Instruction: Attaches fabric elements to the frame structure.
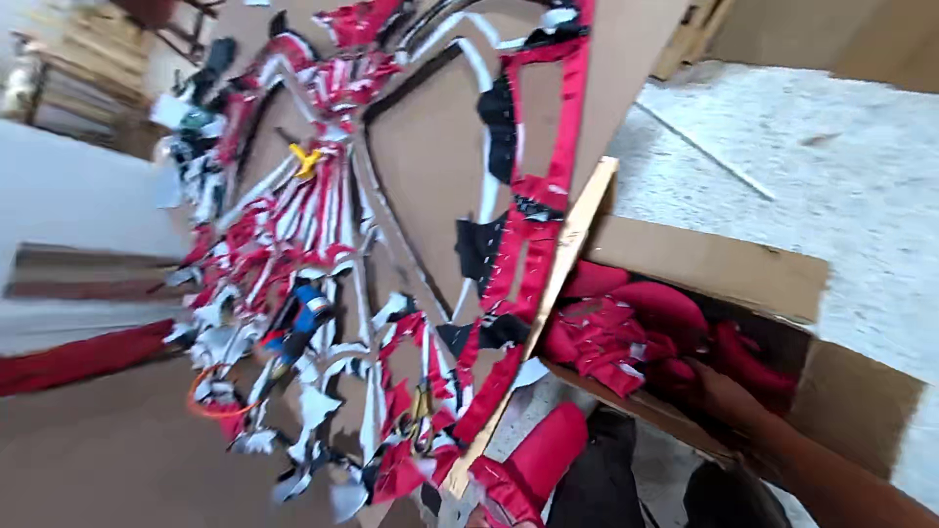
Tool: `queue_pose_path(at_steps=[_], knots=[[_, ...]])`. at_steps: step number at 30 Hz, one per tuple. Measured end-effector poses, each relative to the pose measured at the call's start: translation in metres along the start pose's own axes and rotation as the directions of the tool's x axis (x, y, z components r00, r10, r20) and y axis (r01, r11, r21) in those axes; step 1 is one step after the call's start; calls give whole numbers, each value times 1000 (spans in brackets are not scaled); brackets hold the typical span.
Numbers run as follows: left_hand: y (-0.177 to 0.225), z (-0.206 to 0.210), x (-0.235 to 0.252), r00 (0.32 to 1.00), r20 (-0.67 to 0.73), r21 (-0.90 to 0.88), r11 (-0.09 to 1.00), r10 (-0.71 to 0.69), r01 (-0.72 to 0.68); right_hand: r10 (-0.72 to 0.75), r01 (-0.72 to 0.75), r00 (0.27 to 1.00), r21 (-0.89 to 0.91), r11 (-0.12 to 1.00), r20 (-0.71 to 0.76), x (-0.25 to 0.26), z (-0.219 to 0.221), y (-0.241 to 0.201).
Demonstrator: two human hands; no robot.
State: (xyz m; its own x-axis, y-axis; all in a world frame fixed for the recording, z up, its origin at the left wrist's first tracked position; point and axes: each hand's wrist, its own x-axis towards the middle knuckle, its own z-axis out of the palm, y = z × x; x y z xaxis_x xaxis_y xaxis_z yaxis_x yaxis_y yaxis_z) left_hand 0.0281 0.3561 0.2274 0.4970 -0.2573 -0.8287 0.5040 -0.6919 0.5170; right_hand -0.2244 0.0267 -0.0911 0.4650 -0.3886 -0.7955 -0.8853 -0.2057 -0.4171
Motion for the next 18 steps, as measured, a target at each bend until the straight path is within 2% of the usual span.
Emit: queue_pose_path(at_steps=[4,7,10,13,16,18], knots=[[2,-18,-34,981,11,-206,961,193,-187,129,-129,992,-8,992,1,-29,-12,-11],[19,-25,-55,945,-181,-260,914,271,-312,144,-137,986,77,987,-89,-76,-36,7],[57,-38,-40,862,-320,-302,820,393,-486,110,-16,955,323,946,-276,-137,-65,21],[103,-66,-7,786,-334,-368,696,520,-617,87,151,915,533,832,-395,-206,-94,11],[107,-83,-4,739,-473,-540,505,479,-674,-10,322,865,541,777,-501,-248,-125,-21],[86,-91,-23,761,-503,-635,422,410,-647,-85,409,825,487,771,-559,-264,-134,-62]])
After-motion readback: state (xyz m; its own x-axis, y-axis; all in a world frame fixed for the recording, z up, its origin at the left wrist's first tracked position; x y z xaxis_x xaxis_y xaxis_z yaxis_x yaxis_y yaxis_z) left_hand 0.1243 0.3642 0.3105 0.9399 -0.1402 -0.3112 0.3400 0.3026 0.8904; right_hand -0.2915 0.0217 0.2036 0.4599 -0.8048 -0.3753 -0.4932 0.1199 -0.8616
